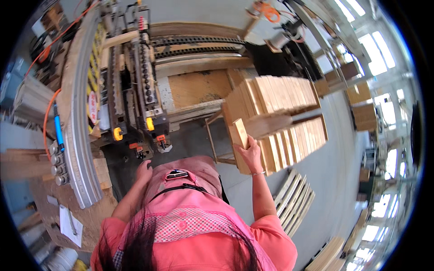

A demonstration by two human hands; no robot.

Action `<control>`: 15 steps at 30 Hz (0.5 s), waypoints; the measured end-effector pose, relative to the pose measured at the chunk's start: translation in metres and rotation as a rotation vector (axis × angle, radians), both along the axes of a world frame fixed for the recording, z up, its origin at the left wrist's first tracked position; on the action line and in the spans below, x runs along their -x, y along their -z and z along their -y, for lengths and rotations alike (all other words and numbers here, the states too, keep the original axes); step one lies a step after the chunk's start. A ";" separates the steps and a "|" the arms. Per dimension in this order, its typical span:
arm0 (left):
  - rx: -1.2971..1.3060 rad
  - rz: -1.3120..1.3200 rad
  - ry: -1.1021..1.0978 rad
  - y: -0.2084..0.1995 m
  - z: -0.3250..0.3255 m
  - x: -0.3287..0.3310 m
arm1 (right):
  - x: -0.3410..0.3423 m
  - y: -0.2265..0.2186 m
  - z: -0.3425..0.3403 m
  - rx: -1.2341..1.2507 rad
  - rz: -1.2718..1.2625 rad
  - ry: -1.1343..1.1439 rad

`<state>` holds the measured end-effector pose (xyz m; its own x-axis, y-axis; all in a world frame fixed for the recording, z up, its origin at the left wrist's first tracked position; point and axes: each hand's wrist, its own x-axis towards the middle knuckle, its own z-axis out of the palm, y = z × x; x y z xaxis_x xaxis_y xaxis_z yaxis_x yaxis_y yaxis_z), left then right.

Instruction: The person repeatedly feeds small wooden blocks into a woodworking machine and collects the processed pieces. They handle the blocks one at a time, placing them into the machine's feed mechanism and then stacking the finished pieces on a nearby surface.

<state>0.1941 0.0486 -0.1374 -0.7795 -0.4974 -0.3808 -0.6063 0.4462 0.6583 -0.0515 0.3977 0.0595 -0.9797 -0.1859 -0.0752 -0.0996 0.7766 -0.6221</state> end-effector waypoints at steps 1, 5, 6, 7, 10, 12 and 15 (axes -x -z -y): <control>-0.003 -0.042 -0.014 -0.006 0.000 0.010 | 0.009 -0.006 0.017 0.157 0.066 -0.086; -0.050 -0.249 -0.087 -0.045 0.003 0.046 | 0.059 -0.022 0.098 0.211 0.066 -0.287; -0.058 -0.303 -0.108 -0.060 0.003 0.054 | 0.074 -0.029 0.120 0.197 0.067 -0.350; -0.062 -0.360 -0.129 -0.074 0.005 0.063 | 0.090 -0.037 0.143 0.183 0.065 -0.413; 0.036 -0.494 -0.173 -0.120 0.011 0.089 | 0.139 -0.040 0.200 0.186 -0.103 -0.648; 0.241 -0.544 -0.187 -0.137 0.019 0.101 | 0.175 -0.049 0.246 0.181 -0.246 -0.854; 0.226 -0.532 -0.346 -0.177 0.021 0.113 | 0.218 -0.058 0.309 0.229 -0.382 -1.019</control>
